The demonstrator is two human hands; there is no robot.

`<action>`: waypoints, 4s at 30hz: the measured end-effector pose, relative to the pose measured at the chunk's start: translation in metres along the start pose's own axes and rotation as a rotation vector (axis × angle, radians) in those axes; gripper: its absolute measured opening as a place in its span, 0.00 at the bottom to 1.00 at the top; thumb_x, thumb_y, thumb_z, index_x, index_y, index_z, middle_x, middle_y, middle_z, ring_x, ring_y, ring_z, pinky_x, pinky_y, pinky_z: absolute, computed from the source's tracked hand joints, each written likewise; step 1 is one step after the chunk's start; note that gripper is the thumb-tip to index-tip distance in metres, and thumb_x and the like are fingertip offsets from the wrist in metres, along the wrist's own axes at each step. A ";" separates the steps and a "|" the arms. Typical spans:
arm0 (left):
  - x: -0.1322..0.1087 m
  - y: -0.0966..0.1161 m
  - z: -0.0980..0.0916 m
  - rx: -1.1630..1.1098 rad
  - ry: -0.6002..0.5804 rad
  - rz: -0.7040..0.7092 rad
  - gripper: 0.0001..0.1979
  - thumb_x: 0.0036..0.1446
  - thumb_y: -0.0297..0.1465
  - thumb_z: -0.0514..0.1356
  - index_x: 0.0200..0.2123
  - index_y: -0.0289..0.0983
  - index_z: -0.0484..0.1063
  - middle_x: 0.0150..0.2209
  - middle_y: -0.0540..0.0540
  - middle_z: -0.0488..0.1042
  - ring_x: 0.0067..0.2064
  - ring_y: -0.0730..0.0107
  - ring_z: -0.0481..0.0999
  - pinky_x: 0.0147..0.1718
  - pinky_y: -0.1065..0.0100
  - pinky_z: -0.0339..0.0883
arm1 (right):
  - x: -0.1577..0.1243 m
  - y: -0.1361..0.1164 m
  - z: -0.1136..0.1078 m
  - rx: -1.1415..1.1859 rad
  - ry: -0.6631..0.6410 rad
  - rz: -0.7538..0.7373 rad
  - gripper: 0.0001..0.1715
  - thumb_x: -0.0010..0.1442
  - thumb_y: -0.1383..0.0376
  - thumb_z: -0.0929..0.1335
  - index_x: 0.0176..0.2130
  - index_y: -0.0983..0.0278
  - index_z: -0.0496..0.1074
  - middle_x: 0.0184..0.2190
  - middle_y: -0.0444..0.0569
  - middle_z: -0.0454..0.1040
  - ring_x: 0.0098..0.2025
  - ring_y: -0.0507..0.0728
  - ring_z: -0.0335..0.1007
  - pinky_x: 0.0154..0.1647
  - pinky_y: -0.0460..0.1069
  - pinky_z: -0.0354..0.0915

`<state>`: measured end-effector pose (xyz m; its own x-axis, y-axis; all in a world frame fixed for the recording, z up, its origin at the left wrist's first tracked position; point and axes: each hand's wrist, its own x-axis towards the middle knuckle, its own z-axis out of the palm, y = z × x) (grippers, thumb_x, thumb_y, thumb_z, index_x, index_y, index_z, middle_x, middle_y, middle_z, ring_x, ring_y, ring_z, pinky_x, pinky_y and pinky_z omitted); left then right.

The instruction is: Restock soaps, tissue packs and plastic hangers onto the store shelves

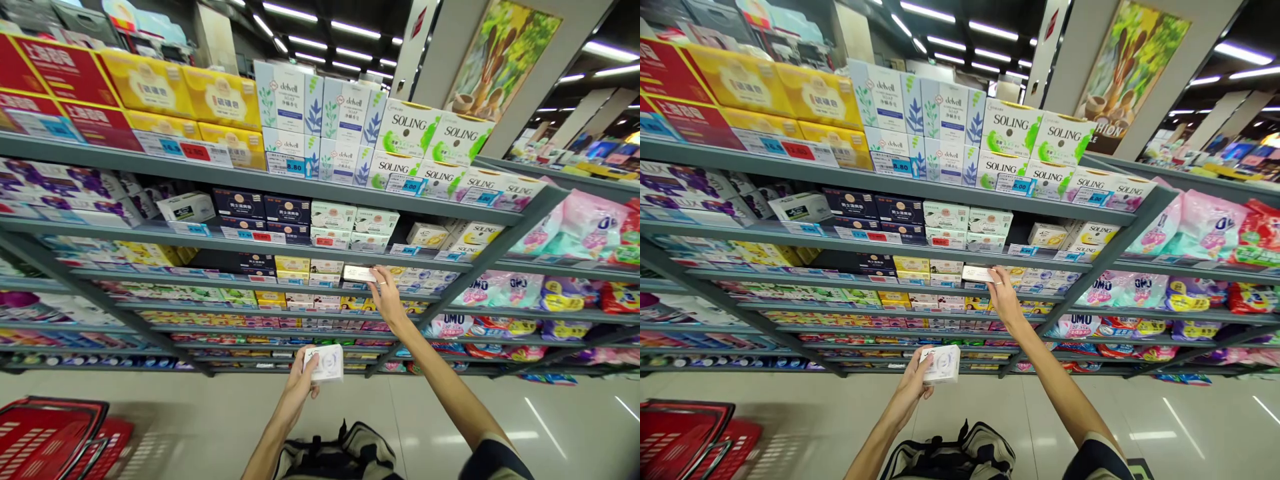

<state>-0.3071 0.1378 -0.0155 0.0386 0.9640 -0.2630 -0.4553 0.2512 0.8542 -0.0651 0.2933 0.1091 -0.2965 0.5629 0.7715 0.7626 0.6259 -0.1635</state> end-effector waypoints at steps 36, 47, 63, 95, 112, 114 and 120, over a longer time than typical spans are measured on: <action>0.058 0.090 0.080 0.442 -0.259 0.699 0.27 0.68 0.38 0.61 0.65 0.44 0.55 0.62 0.38 0.70 0.61 0.58 0.73 0.62 0.53 0.67 | -0.024 -0.048 -0.052 0.292 -0.179 0.074 0.21 0.70 0.60 0.70 0.60 0.59 0.73 0.55 0.57 0.76 0.58 0.63 0.76 0.60 0.59 0.73; 0.089 0.089 0.112 0.638 0.009 0.859 0.22 0.71 0.36 0.53 0.65 0.43 0.68 0.64 0.36 0.69 0.50 0.58 0.81 0.49 0.57 0.76 | -0.006 0.000 0.001 0.003 0.266 -0.126 0.24 0.73 0.67 0.66 0.66 0.60 0.67 0.61 0.63 0.74 0.65 0.65 0.72 0.64 0.65 0.73; 0.096 0.083 0.118 0.646 0.054 0.842 0.30 0.70 0.35 0.54 0.73 0.47 0.57 0.65 0.35 0.65 0.48 0.60 0.78 0.46 0.57 0.77 | -0.003 0.004 0.028 -0.175 0.353 -0.069 0.29 0.72 0.67 0.66 0.69 0.60 0.64 0.53 0.62 0.73 0.58 0.65 0.74 0.53 0.61 0.77; 0.120 0.072 0.119 0.603 0.016 0.618 0.33 0.67 0.35 0.58 0.73 0.42 0.56 0.42 0.48 0.66 0.29 0.74 0.65 0.34 0.67 0.68 | -0.010 0.011 0.042 0.075 0.296 0.354 0.22 0.73 0.55 0.63 0.48 0.66 0.80 0.34 0.51 0.75 0.34 0.57 0.69 0.40 0.53 0.69; 0.114 0.066 0.132 0.369 -0.044 0.562 0.35 0.66 0.30 0.58 0.71 0.43 0.47 0.42 0.50 0.68 0.27 0.78 0.64 0.29 0.72 0.64 | -0.010 -0.017 0.038 0.479 0.274 0.675 0.31 0.66 0.51 0.67 0.58 0.71 0.76 0.28 0.47 0.74 0.29 0.56 0.67 0.32 0.50 0.67; 0.111 0.066 0.133 0.382 -0.044 0.562 0.35 0.67 0.32 0.58 0.72 0.44 0.46 0.43 0.49 0.69 0.27 0.78 0.64 0.29 0.72 0.64 | -0.014 -0.018 0.038 0.454 0.297 0.652 0.31 0.68 0.51 0.67 0.59 0.70 0.75 0.28 0.47 0.74 0.29 0.56 0.66 0.32 0.50 0.67; 0.112 0.062 0.132 0.405 -0.041 0.588 0.39 0.65 0.33 0.59 0.74 0.44 0.44 0.43 0.49 0.69 0.28 0.77 0.65 0.33 0.70 0.65 | -0.024 -0.020 0.040 0.462 0.284 0.643 0.30 0.69 0.51 0.66 0.57 0.69 0.77 0.30 0.49 0.75 0.30 0.55 0.67 0.32 0.50 0.68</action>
<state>-0.2136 0.2728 0.0677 -0.0753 0.9501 0.3027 -0.0452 -0.3065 0.9508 -0.0957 0.2887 0.0694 0.3180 0.7668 0.5576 0.4036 0.4227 -0.8114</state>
